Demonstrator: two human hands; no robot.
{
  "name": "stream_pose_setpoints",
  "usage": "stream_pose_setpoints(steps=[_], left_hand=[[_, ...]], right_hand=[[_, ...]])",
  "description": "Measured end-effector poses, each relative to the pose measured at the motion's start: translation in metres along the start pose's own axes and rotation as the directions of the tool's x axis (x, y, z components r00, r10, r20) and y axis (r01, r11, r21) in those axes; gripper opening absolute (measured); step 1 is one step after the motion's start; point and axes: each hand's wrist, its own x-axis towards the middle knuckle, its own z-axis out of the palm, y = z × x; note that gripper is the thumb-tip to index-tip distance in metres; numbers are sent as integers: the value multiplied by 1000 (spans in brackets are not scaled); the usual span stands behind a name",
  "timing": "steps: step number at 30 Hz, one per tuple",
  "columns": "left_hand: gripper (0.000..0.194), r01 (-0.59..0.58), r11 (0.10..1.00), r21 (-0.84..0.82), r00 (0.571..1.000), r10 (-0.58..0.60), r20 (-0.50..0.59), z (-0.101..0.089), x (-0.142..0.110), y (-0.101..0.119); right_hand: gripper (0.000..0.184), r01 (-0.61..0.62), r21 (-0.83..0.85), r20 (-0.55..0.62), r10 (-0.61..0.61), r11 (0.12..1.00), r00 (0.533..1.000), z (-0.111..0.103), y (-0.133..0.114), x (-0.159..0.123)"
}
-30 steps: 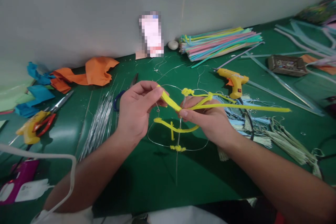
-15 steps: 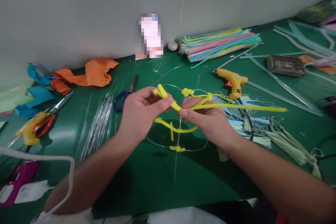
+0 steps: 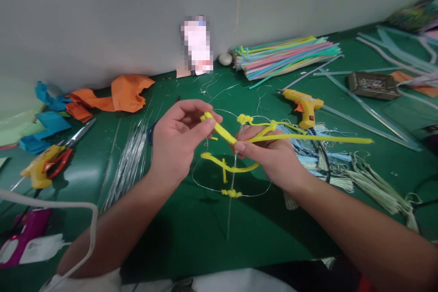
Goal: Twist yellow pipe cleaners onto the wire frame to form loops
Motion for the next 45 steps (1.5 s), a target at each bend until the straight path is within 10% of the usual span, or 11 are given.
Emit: stream_pose_setpoints(steps=[11, 45], left_hand=[[18, -104, 968, 230, 993, 115, -33, -6, 4, -2], [17, 200, 980, 5, 980, -200, 2, -3, 10, -3]], right_hand=[[15, -50, -25, -34, 50, 998, 998, -1, 3, -2], [18, -136, 95, -42, 140, 986, 989, -3, 12, -1]])
